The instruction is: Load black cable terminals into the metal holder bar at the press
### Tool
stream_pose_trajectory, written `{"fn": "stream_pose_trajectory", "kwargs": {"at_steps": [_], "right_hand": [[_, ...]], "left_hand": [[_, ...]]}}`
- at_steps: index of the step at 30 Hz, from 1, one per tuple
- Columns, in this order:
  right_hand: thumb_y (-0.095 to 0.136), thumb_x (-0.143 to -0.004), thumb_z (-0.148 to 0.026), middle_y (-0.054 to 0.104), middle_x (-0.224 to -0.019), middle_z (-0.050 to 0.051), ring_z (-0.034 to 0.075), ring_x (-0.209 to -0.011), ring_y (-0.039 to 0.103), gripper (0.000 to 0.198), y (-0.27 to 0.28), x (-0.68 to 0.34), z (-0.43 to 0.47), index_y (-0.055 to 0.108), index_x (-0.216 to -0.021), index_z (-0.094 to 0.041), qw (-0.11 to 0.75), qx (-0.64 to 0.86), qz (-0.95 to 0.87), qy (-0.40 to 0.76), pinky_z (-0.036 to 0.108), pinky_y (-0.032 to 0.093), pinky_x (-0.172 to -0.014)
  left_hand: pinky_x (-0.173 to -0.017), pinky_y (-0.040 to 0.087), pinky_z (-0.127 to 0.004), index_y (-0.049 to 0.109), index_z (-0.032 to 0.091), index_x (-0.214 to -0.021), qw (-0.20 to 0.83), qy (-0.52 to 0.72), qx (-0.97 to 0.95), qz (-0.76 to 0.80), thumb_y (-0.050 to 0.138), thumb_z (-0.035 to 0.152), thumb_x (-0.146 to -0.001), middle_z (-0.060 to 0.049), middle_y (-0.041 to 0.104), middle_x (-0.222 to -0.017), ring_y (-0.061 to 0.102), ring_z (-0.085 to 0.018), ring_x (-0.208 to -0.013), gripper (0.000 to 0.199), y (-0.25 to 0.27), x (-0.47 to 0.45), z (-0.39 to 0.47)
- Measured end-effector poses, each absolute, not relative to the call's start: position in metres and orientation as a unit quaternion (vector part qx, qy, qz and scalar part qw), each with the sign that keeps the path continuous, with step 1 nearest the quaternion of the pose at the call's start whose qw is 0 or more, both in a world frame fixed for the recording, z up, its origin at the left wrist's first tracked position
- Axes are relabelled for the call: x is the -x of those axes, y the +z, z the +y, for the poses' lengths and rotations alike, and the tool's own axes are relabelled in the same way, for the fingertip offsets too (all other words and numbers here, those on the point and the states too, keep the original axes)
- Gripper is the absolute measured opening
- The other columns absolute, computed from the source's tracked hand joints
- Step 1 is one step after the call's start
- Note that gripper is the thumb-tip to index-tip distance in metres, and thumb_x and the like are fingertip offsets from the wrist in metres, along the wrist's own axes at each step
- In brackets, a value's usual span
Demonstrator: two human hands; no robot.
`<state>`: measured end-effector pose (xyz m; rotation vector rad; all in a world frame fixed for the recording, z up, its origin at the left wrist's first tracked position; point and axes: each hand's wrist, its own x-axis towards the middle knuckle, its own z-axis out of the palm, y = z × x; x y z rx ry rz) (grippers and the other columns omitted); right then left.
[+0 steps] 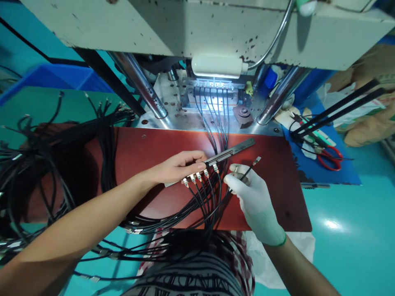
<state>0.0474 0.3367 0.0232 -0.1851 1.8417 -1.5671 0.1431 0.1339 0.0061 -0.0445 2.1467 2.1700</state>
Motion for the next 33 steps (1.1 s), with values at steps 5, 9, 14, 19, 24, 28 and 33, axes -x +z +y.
{"fn": "stream_pose_trajectory", "kwargs": {"at_steps": [5, 9, 14, 19, 24, 28, 33], "right_hand": [[0.088, -0.067, -0.035, 0.063, -0.084, 0.002, 0.011, -0.078, 0.058, 0.034, 0.020, -0.047, 0.341, 0.067, -0.087, -0.017, 0.396, 0.012, 0.610, -0.686, 0.016, 0.045, -0.069], [0.080, -0.078, -0.040, 0.064, -0.084, 0.004, 0.012, -0.079, 0.058, 0.028, 0.021, -0.043, 0.343, 0.070, -0.089, -0.017, 0.396, 0.084, 0.657, -0.635, 0.019, 0.045, -0.070], [0.066, -0.089, -0.037, 0.062, -0.075, 0.003, 0.010, -0.066, 0.052, 0.026, 0.030, -0.037, 0.330, 0.067, -0.077, -0.014, 0.327, 0.207, 0.761, -0.520, 0.018, 0.040, -0.059], [0.064, -0.088, -0.034, 0.063, -0.071, 0.001, 0.008, -0.061, 0.051, 0.025, 0.042, -0.033, 0.319, 0.068, -0.075, -0.013, 0.339, 0.248, 0.784, -0.457, 0.017, 0.040, -0.056], [0.062, -0.088, -0.033, 0.063, -0.073, 0.001, 0.008, -0.063, 0.053, 0.024, 0.039, -0.031, 0.318, 0.068, -0.076, -0.014, 0.329, 0.250, 0.794, -0.447, 0.015, 0.040, -0.056], [0.061, -0.090, -0.038, 0.064, -0.082, 0.005, 0.012, -0.072, 0.057, 0.027, 0.035, -0.031, 0.324, 0.068, -0.084, -0.013, 0.342, 0.244, 0.785, -0.456, 0.018, 0.044, -0.062], [0.063, -0.091, -0.046, 0.057, -0.091, 0.005, 0.009, -0.070, 0.049, 0.035, 0.028, -0.024, 0.344, 0.066, -0.105, -0.014, 0.347, 0.141, 0.733, -0.567, 0.016, 0.040, -0.056]], "left_hand": [[-0.048, 0.034, -0.014, 0.048, 0.012, -0.079, 0.040, 0.714, 0.011, 0.699, 0.050, 0.047, -0.092, 0.003, 0.042, -0.067, 0.041, -0.004, -0.058, 0.038, 0.005, -0.143, 0.131], [-0.049, 0.032, -0.014, 0.049, 0.011, -0.079, 0.048, 0.718, 0.010, 0.694, 0.050, 0.047, -0.093, 0.003, 0.043, -0.066, 0.040, -0.003, -0.058, 0.038, 0.007, -0.144, 0.131], [-0.049, 0.034, -0.015, 0.051, 0.011, -0.082, 0.074, 0.721, 0.009, 0.689, 0.050, 0.049, -0.092, 0.002, 0.048, -0.067, 0.045, -0.004, -0.058, 0.039, 0.008, -0.146, 0.130], [-0.044, 0.036, -0.016, 0.049, 0.013, -0.085, 0.112, 0.713, 0.017, 0.692, 0.049, 0.053, -0.091, 0.002, 0.047, -0.071, 0.045, -0.005, -0.057, 0.041, 0.009, -0.146, 0.131], [-0.053, 0.030, -0.017, 0.043, 0.012, -0.076, 0.016, 0.616, -0.035, 0.787, 0.048, 0.041, -0.095, 0.003, 0.039, -0.069, 0.035, -0.003, -0.061, 0.034, 0.006, -0.146, 0.134], [-0.056, 0.030, -0.017, 0.041, 0.013, -0.076, 0.004, 0.618, -0.037, 0.785, 0.049, 0.042, -0.094, 0.003, 0.037, -0.070, 0.034, -0.003, -0.064, 0.036, 0.003, -0.145, 0.136], [-0.047, 0.036, -0.014, 0.044, 0.013, -0.079, 0.064, 0.679, 0.031, 0.731, 0.051, 0.049, -0.091, 0.003, 0.042, -0.070, 0.043, -0.004, -0.059, 0.038, 0.004, -0.145, 0.134]]}}
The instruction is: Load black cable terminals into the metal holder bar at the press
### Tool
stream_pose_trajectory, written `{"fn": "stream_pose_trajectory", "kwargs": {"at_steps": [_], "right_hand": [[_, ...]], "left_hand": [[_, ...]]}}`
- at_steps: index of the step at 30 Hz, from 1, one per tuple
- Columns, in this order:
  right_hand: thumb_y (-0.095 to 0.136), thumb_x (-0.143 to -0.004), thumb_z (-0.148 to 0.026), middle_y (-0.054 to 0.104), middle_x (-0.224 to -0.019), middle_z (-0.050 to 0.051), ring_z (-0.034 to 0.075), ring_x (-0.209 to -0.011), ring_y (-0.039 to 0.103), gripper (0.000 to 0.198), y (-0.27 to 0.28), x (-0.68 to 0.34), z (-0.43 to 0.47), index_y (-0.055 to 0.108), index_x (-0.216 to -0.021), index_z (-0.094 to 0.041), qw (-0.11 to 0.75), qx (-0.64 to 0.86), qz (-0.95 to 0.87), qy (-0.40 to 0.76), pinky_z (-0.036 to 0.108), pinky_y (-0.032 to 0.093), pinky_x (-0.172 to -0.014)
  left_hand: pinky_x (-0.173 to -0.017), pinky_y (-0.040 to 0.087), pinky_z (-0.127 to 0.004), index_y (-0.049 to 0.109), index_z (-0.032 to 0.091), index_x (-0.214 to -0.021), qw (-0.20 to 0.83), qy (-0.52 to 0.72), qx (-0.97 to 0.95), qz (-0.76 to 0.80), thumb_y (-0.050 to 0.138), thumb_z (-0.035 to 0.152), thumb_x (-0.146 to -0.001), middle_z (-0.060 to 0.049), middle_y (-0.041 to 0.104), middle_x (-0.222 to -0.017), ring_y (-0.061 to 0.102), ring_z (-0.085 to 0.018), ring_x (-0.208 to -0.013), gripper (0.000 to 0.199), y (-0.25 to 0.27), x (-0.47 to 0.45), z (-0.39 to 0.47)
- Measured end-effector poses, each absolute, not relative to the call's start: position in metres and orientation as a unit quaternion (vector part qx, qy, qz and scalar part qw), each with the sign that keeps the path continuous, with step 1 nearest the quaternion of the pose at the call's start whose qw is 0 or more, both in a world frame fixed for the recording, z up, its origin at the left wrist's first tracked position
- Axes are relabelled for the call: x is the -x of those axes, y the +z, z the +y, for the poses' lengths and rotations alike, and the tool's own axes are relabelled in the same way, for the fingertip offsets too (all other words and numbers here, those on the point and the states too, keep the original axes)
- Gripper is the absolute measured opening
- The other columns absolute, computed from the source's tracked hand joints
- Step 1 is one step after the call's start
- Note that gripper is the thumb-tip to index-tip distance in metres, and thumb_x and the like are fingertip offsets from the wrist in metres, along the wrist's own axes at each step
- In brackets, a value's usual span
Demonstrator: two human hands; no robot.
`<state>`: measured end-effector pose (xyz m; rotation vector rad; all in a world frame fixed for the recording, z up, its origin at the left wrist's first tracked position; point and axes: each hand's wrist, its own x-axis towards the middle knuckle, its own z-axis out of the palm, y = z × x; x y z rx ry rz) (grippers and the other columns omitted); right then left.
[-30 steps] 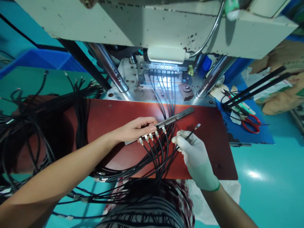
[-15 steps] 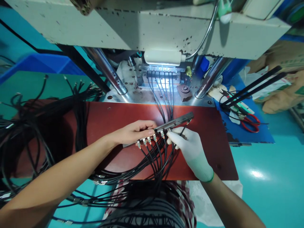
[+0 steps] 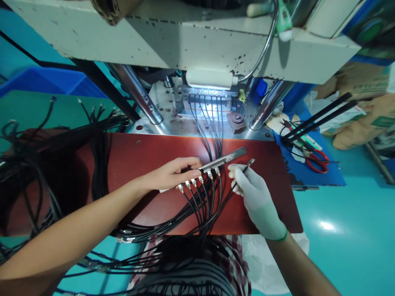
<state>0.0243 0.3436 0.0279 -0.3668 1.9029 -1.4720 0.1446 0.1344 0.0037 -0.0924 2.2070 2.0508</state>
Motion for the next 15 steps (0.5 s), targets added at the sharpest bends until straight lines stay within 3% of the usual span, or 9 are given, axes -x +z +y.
{"fn": "stream_pose_trajectory", "kwargs": {"at_steps": [5, 8, 11, 15], "right_hand": [[0.084, -0.072, -0.048, 0.047, -0.077, 0.000, 0.006, -0.060, 0.041, 0.060, 0.023, -0.013, 0.360, 0.060, -0.117, -0.017, 0.385, 0.032, 0.648, -0.657, 0.012, 0.033, -0.047], [0.075, -0.081, -0.053, 0.047, -0.072, 0.000, 0.006, -0.057, 0.037, 0.053, 0.025, -0.014, 0.358, 0.059, -0.116, -0.017, 0.320, 0.062, 0.670, -0.666, 0.014, 0.032, -0.048], [0.060, -0.094, -0.051, 0.046, -0.062, -0.001, 0.007, -0.053, 0.036, 0.037, 0.029, -0.021, 0.350, 0.063, -0.106, -0.016, 0.297, 0.150, 0.727, -0.601, 0.016, 0.028, -0.047], [0.063, -0.091, -0.043, 0.049, -0.057, 0.000, 0.008, -0.053, 0.041, 0.036, 0.032, -0.028, 0.334, 0.062, -0.072, -0.013, 0.284, 0.239, 0.791, -0.486, 0.021, 0.032, -0.053]], "left_hand": [[-0.040, 0.040, -0.013, 0.049, 0.013, -0.085, 0.089, 0.716, 0.045, 0.691, 0.052, 0.053, -0.090, 0.002, 0.049, -0.071, 0.049, -0.005, -0.056, 0.040, 0.004, -0.144, 0.131], [-0.039, 0.039, -0.012, 0.048, 0.013, -0.082, 0.083, 0.713, 0.040, 0.695, 0.051, 0.052, -0.090, 0.002, 0.045, -0.071, 0.045, -0.004, -0.054, 0.039, 0.002, -0.143, 0.129], [-0.038, 0.040, -0.013, 0.045, 0.014, -0.080, 0.083, 0.705, 0.042, 0.703, 0.051, 0.054, -0.090, 0.003, 0.042, -0.069, 0.042, -0.004, -0.054, 0.042, 0.000, -0.143, 0.128], [-0.037, 0.039, -0.012, 0.042, 0.014, -0.076, 0.074, 0.703, 0.040, 0.706, 0.051, 0.053, -0.090, 0.003, 0.041, -0.069, 0.041, -0.003, -0.053, 0.043, -0.001, -0.143, 0.128]]}}
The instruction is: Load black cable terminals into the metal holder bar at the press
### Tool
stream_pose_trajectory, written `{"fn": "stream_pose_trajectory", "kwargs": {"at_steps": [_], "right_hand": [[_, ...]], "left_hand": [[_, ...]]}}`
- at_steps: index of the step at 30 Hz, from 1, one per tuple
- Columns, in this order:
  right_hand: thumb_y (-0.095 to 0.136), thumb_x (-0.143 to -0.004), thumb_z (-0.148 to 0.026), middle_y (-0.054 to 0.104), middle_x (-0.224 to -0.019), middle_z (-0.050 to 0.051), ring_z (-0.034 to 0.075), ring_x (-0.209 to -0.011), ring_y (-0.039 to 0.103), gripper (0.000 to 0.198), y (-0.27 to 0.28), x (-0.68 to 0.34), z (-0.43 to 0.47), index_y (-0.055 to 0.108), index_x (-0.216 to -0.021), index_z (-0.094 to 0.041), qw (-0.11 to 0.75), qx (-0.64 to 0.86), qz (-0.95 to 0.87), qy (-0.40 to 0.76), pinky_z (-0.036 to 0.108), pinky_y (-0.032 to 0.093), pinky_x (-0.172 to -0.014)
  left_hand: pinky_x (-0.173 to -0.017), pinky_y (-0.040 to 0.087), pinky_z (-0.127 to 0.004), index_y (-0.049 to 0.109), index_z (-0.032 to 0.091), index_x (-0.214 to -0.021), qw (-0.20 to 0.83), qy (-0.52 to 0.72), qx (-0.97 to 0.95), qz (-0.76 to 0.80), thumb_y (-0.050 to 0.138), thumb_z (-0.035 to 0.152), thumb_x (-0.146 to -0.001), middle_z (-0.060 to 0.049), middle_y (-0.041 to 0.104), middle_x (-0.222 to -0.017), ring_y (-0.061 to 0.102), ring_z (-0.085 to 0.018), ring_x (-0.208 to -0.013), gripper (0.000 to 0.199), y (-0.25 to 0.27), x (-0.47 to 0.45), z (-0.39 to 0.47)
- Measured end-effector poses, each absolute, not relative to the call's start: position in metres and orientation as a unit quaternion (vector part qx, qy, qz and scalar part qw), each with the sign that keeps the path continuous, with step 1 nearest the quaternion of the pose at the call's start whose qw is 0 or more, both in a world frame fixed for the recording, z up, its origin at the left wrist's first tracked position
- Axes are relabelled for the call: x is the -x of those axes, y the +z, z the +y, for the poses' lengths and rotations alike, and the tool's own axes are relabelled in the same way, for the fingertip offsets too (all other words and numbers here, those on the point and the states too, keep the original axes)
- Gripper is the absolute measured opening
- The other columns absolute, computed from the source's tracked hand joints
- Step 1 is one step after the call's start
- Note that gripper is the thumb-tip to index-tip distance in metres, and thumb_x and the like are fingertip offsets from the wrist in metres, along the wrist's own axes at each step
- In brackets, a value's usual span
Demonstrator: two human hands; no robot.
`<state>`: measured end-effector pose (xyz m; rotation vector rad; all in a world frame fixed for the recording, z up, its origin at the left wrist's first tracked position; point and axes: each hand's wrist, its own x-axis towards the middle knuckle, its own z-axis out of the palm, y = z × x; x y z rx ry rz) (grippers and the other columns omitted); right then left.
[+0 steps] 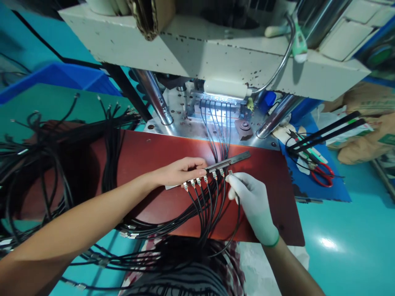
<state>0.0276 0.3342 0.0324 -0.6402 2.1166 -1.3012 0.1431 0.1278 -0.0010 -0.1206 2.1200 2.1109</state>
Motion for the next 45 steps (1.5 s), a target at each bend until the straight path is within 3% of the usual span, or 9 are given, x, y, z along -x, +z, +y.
{"fn": "stream_pose_trajectory", "kwargs": {"at_steps": [4, 19, 22, 26, 28, 31, 34, 40, 45], "right_hand": [[0.064, -0.087, -0.034, 0.048, -0.061, -0.001, 0.008, -0.058, 0.039, 0.031, 0.033, -0.025, 0.322, 0.059, -0.066, -0.013, 0.251, 0.252, 0.820, -0.448, 0.022, 0.029, -0.054], [0.063, -0.089, -0.037, 0.047, -0.064, -0.002, 0.009, -0.061, 0.041, 0.032, 0.026, -0.013, 0.321, 0.056, -0.068, -0.013, 0.259, 0.291, 0.808, -0.441, 0.023, 0.030, -0.056], [0.061, -0.089, -0.040, 0.053, -0.068, -0.001, 0.010, -0.064, 0.047, 0.031, 0.026, -0.012, 0.323, 0.061, -0.071, -0.014, 0.252, 0.296, 0.829, -0.402, 0.022, 0.034, -0.057], [0.066, -0.087, -0.037, 0.062, -0.084, -0.001, 0.011, -0.070, 0.056, 0.021, 0.031, -0.024, 0.329, 0.068, -0.097, -0.019, 0.075, 0.368, 0.858, -0.351, 0.021, 0.043, -0.064], [0.067, -0.088, -0.035, 0.059, -0.084, -0.001, 0.010, -0.066, 0.052, 0.018, 0.035, -0.036, 0.331, 0.067, -0.098, -0.020, -0.038, 0.450, 0.844, -0.291, 0.023, 0.041, -0.064], [0.062, -0.093, -0.037, 0.056, -0.080, 0.001, 0.015, -0.069, 0.050, 0.017, 0.038, -0.050, 0.329, 0.068, -0.095, -0.022, -0.117, 0.529, 0.829, -0.137, 0.029, 0.034, -0.063], [0.059, -0.092, -0.035, 0.053, -0.075, 0.002, 0.019, -0.071, 0.049, 0.016, 0.037, -0.054, 0.323, 0.067, -0.089, -0.022, -0.147, 0.533, 0.830, -0.071, 0.032, 0.029, -0.063], [0.058, -0.090, -0.028, 0.049, -0.070, 0.002, 0.016, -0.067, 0.047, 0.020, 0.033, -0.051, 0.316, 0.061, -0.074, -0.018, -0.144, 0.532, 0.828, -0.099, 0.032, 0.027, -0.062], [0.057, -0.091, -0.029, 0.050, -0.072, 0.003, 0.016, -0.067, 0.047, 0.018, 0.036, -0.052, 0.319, 0.061, -0.077, -0.018, -0.115, 0.529, 0.834, -0.106, 0.032, 0.028, -0.063]], "left_hand": [[-0.037, 0.039, -0.013, 0.044, 0.014, -0.079, 0.077, 0.713, 0.036, 0.696, 0.051, 0.052, -0.090, 0.003, 0.041, -0.070, 0.040, -0.003, -0.052, 0.041, -0.002, -0.143, 0.128], [-0.049, 0.029, -0.016, 0.042, 0.013, -0.072, -0.003, 0.633, -0.013, 0.774, 0.051, 0.037, -0.093, 0.004, 0.037, -0.065, 0.035, -0.003, -0.057, 0.033, 0.003, -0.142, 0.133], [-0.049, 0.030, -0.016, 0.043, 0.013, -0.074, 0.010, 0.642, 0.007, 0.767, 0.050, 0.041, -0.093, 0.004, 0.039, -0.066, 0.037, -0.003, -0.056, 0.034, 0.000, -0.143, 0.134], [-0.044, 0.035, -0.017, 0.044, 0.015, -0.079, 0.047, 0.669, 0.041, 0.741, 0.049, 0.048, -0.092, 0.004, 0.042, -0.068, 0.043, -0.004, -0.053, 0.036, -0.004, -0.144, 0.135], [-0.041, 0.034, -0.017, 0.044, 0.015, -0.080, 0.052, 0.676, 0.040, 0.734, 0.049, 0.049, -0.092, 0.004, 0.041, -0.067, 0.043, -0.004, -0.050, 0.036, -0.004, -0.144, 0.135], [-0.042, 0.032, -0.015, 0.044, 0.014, -0.078, 0.037, 0.670, 0.037, 0.740, 0.049, 0.046, -0.092, 0.004, 0.040, -0.065, 0.041, -0.003, -0.051, 0.035, -0.003, -0.142, 0.136], [-0.044, 0.034, -0.013, 0.044, 0.013, -0.076, 0.032, 0.661, 0.040, 0.748, 0.050, 0.044, -0.092, 0.004, 0.041, -0.065, 0.042, -0.003, -0.053, 0.035, -0.002, -0.142, 0.136], [-0.037, 0.034, -0.016, 0.042, 0.016, -0.079, 0.055, 0.679, 0.042, 0.731, 0.049, 0.049, -0.092, 0.004, 0.042, -0.066, 0.044, -0.004, -0.047, 0.036, -0.003, -0.145, 0.136], [-0.037, 0.033, -0.016, 0.042, 0.016, -0.079, 0.056, 0.677, 0.041, 0.732, 0.049, 0.050, -0.092, 0.004, 0.041, -0.065, 0.044, -0.005, -0.047, 0.036, -0.003, -0.146, 0.137]]}}
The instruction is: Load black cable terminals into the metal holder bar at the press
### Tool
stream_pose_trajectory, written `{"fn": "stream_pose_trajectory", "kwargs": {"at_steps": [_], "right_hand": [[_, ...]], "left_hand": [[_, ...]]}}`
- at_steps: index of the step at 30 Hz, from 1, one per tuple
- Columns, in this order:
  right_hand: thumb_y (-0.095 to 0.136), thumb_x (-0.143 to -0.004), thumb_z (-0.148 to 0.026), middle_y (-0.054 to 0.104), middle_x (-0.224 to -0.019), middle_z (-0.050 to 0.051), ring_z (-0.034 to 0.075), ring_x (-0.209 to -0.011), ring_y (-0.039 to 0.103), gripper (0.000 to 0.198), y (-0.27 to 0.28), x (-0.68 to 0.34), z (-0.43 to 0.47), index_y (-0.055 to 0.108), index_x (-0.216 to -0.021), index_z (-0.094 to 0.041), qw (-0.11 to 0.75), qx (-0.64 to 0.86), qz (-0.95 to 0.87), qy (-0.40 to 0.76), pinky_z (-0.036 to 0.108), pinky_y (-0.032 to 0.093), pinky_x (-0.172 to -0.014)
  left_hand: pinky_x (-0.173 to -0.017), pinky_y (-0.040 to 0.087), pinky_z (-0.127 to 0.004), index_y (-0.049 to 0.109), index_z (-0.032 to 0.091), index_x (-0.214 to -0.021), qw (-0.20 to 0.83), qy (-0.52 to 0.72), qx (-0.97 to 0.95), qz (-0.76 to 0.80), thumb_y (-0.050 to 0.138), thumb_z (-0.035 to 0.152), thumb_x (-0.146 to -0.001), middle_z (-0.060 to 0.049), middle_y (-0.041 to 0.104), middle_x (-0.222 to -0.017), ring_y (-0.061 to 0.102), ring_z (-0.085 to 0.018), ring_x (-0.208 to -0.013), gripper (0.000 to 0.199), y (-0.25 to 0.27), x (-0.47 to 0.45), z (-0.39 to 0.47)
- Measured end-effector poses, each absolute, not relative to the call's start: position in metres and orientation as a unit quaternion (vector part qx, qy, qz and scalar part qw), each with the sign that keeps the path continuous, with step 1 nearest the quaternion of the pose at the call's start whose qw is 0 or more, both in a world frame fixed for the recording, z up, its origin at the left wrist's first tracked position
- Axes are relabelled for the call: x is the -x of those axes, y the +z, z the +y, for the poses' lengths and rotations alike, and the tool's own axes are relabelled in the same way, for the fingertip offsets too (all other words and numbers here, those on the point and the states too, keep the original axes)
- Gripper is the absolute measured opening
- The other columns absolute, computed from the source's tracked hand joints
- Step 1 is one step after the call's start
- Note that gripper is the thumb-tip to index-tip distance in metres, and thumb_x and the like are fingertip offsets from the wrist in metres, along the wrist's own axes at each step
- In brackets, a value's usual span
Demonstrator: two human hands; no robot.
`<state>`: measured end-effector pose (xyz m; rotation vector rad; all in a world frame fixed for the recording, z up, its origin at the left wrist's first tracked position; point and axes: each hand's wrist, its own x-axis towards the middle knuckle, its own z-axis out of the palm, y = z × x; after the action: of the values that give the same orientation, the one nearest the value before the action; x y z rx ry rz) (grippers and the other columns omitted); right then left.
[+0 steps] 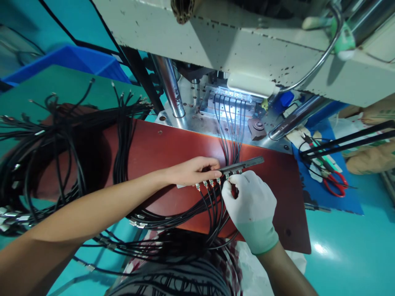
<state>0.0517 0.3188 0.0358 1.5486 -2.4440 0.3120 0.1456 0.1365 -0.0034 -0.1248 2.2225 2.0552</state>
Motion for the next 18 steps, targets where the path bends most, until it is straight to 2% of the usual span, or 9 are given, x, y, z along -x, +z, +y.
{"fn": "stream_pose_trajectory", "kwargs": {"at_steps": [5, 9, 13, 15, 18], "right_hand": [[0.057, -0.089, -0.026, 0.050, -0.072, 0.003, 0.018, -0.069, 0.047, 0.016, 0.034, -0.049, 0.318, 0.060, -0.076, -0.018, 0.119, -0.532, -0.832, 0.104, 0.032, 0.028, -0.064], [0.056, -0.088, -0.025, 0.050, -0.072, 0.003, 0.018, -0.068, 0.047, 0.016, 0.032, -0.053, 0.318, 0.059, -0.074, -0.018, 0.129, -0.530, -0.832, 0.102, 0.032, 0.028, -0.064], [0.056, -0.095, -0.033, 0.054, -0.072, 0.002, 0.018, -0.068, 0.049, 0.022, 0.044, -0.045, 0.325, 0.063, -0.079, -0.020, 0.091, -0.540, -0.831, 0.099, 0.033, 0.028, -0.063], [0.052, -0.099, -0.036, 0.060, -0.083, 0.001, 0.017, -0.075, 0.054, 0.022, 0.053, -0.030, 0.331, 0.067, -0.092, -0.021, 0.075, -0.555, -0.821, 0.113, 0.032, 0.033, -0.067], [0.041, -0.101, -0.023, 0.060, -0.118, 0.002, 0.021, -0.097, 0.057, 0.029, 0.059, 0.003, 0.337, 0.063, -0.120, -0.020, 0.134, -0.621, -0.770, 0.061, 0.034, 0.038, -0.075]], "left_hand": [[-0.039, 0.036, -0.016, 0.042, 0.016, -0.079, 0.054, 0.675, 0.039, 0.735, 0.049, 0.048, -0.092, 0.004, 0.041, -0.065, 0.045, -0.005, -0.048, 0.035, -0.003, -0.144, 0.138], [-0.039, 0.033, -0.016, 0.043, 0.016, -0.079, 0.052, 0.672, 0.033, 0.738, 0.050, 0.047, -0.092, 0.004, 0.041, -0.065, 0.043, -0.004, -0.049, 0.035, -0.003, -0.144, 0.139], [-0.041, 0.031, -0.016, 0.043, 0.015, -0.078, 0.056, 0.661, 0.043, 0.747, 0.050, 0.047, -0.091, 0.004, 0.041, -0.064, 0.040, -0.004, -0.049, 0.035, 0.000, -0.143, 0.138], [-0.044, 0.031, -0.016, 0.042, 0.015, -0.078, 0.062, 0.657, 0.036, 0.751, 0.049, 0.046, -0.092, 0.004, 0.040, -0.064, 0.040, -0.004, -0.050, 0.035, 0.002, -0.142, 0.137], [-0.048, 0.029, -0.018, 0.040, 0.015, -0.076, 0.068, 0.635, 0.025, 0.769, 0.048, 0.046, -0.092, 0.004, 0.039, -0.064, 0.039, -0.004, -0.053, 0.035, 0.008, -0.138, 0.140]]}}
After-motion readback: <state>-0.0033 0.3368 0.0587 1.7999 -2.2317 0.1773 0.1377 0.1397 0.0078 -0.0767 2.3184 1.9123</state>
